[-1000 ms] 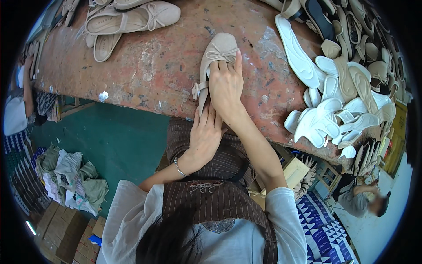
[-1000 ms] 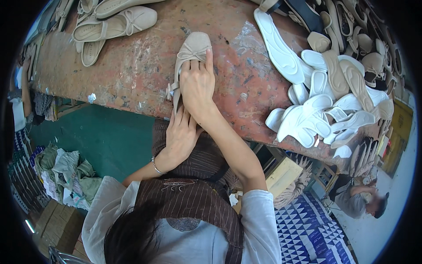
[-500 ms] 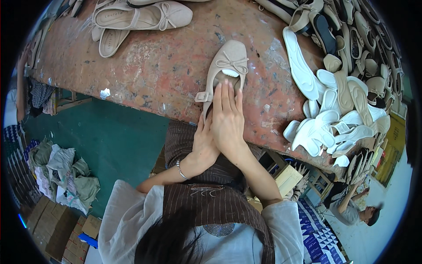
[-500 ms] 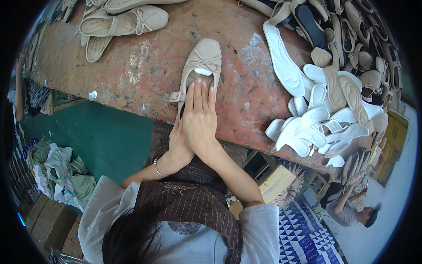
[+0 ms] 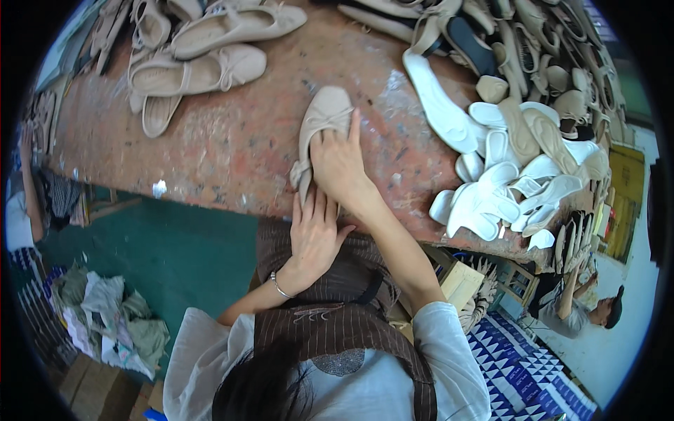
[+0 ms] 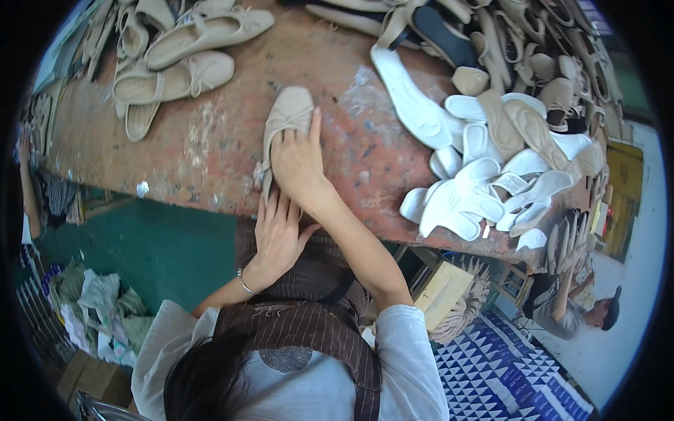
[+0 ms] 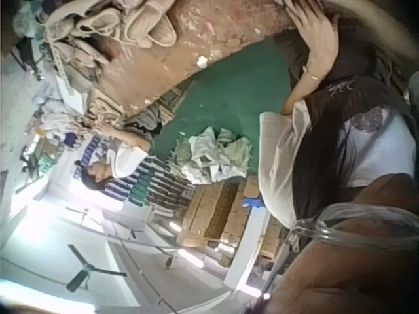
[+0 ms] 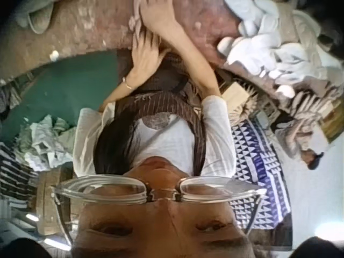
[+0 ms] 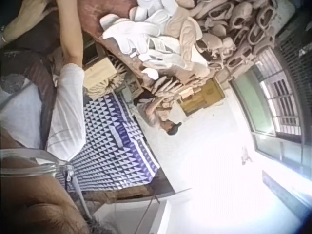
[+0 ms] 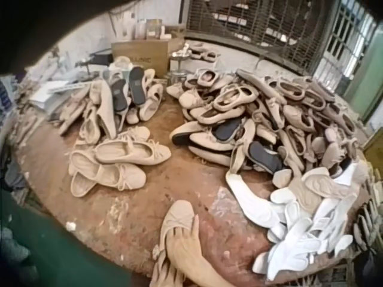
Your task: The person picks up a shoe and an insole, inserts the insole into the shoe, and presses it down. They then wipe the shoe with a cloth before setting it aside and repeating the process.
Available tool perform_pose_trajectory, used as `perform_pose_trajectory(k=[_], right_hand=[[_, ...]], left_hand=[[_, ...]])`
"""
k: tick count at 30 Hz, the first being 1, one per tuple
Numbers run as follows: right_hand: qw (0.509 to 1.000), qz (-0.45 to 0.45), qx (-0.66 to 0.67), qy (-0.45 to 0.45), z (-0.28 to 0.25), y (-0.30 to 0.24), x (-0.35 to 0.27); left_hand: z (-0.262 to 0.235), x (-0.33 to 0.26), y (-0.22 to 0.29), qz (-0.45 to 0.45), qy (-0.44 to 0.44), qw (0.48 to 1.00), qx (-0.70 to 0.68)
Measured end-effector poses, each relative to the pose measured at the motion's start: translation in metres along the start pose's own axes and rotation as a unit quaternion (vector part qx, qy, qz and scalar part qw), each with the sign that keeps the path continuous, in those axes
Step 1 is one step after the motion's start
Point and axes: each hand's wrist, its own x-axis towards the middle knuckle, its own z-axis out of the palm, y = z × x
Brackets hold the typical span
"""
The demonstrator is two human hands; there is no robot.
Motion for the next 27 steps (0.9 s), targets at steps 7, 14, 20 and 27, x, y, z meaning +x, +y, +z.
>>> perform_pose_trajectory(k=[7,14,20,27], right_hand=[[0.957,0.265,0.007,0.121,-0.08,0.127,-0.019],[0.945,0.317,-0.034,0.064,-0.078,0.167,-0.016],[0.868,0.37,0.275,0.184,-0.13,0.16,-0.036],[0.487,0.325,0.758,0.289,-0.154,0.145,-0.09]], left_hand=[[-0.087,0.07,-0.068,0.028,0.261,0.961,-0.087],[-0.248,0.19,-0.127,-0.061,0.478,0.859,0.174],[-0.049,0.342,0.015,0.047,0.036,0.957,-0.282],[-0.021,0.373,0.025,0.049,0.109,0.873,-0.474]])
